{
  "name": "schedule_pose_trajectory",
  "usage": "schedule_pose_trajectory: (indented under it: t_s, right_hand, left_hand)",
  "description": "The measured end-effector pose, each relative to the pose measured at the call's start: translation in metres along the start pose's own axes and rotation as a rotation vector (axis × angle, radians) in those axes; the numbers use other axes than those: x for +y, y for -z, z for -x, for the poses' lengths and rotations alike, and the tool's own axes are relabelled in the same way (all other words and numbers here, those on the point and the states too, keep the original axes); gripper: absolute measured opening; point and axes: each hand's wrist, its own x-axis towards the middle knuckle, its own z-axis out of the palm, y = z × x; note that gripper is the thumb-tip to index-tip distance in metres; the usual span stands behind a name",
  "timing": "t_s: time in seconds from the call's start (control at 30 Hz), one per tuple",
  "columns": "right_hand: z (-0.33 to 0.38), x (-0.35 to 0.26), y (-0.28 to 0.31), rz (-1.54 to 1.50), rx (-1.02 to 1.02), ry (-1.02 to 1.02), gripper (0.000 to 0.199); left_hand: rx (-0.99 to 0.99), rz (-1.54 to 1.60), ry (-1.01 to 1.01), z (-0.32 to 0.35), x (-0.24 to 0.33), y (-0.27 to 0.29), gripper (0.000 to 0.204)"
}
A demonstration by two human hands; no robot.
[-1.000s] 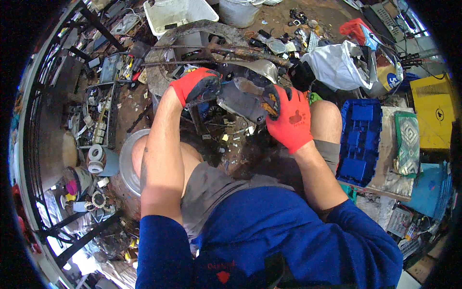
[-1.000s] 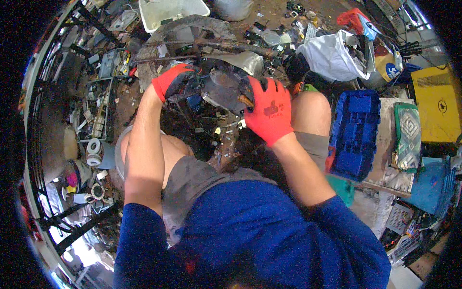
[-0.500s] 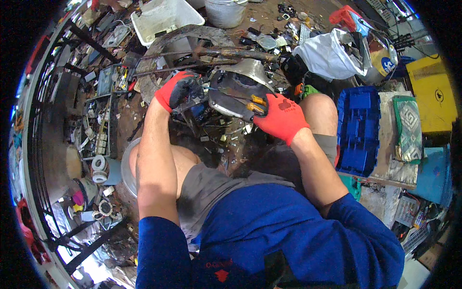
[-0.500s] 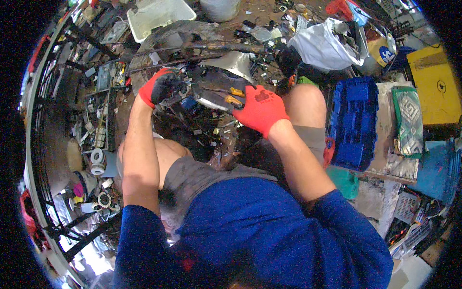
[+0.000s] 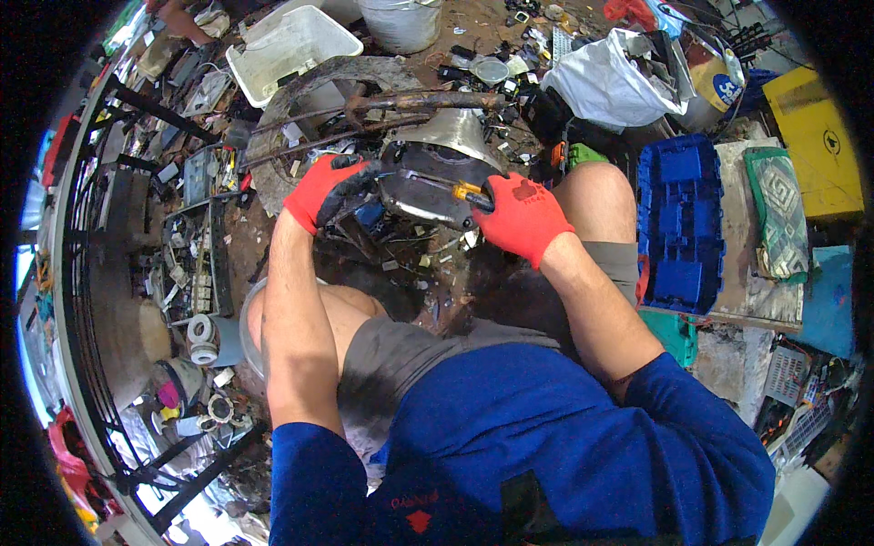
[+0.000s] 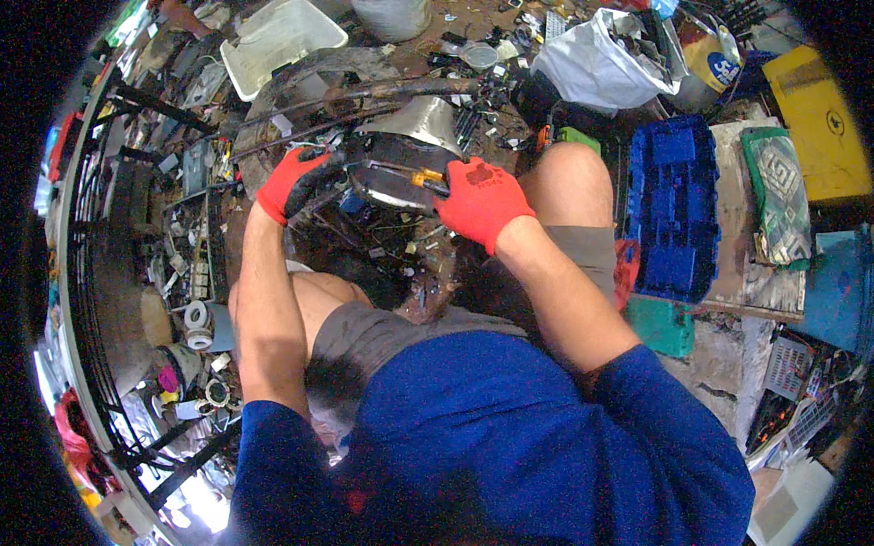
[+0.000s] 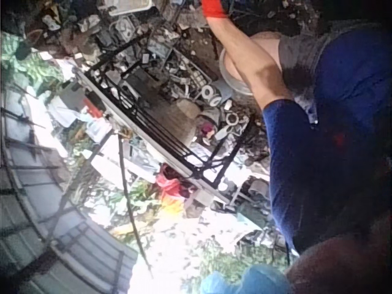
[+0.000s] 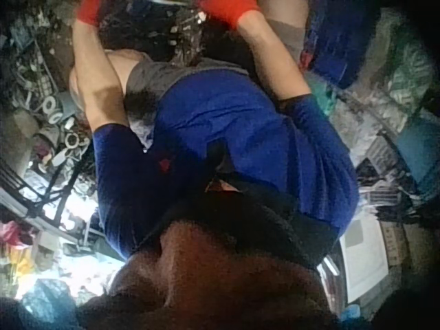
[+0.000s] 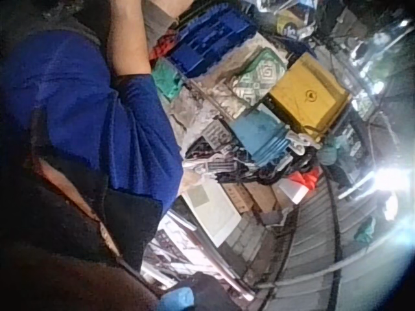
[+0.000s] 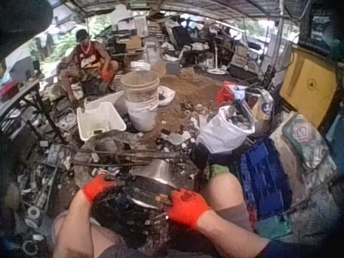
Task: The person disassembles a cylindrical metal component, likely a motor or compressor, using pliers and their hands. They remove the top cap, extract internal parts, and then proceed to strip wires from a smaller attached electronic component.
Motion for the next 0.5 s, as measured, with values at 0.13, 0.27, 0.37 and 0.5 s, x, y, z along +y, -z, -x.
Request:
schedule_pose_trajectory:
  t_s: [0.13,0.27,0.37,0.5]
  right_hand:
    - [-0.001,0.014,-0.011,-0.064,0.057,-0.014,0.041]
    - [-0.001,0.018,-0.013,-0.128,0.045,-0.007,0.047]
    - [0.001,0.017,-0.015,-0.218,0.08,0.005,0.051]
    - [-0.006,0.026,-0.012,-0.302,-0.014,-0.041,0.052]
  left_hand:
    - [-0.029,-0.033,0.055,0.004,0.018,-0.006,0.025]
    - [-0.155,-0.323,-0.208,0.0,0.008,-0.005,0.019]
    - [-0.17,-0.452,-0.524,0.0,-0.006,0.004,0.021]
    - [-0.119,-0.484,-0.618,0.003,-0.018,0.011,0.023]
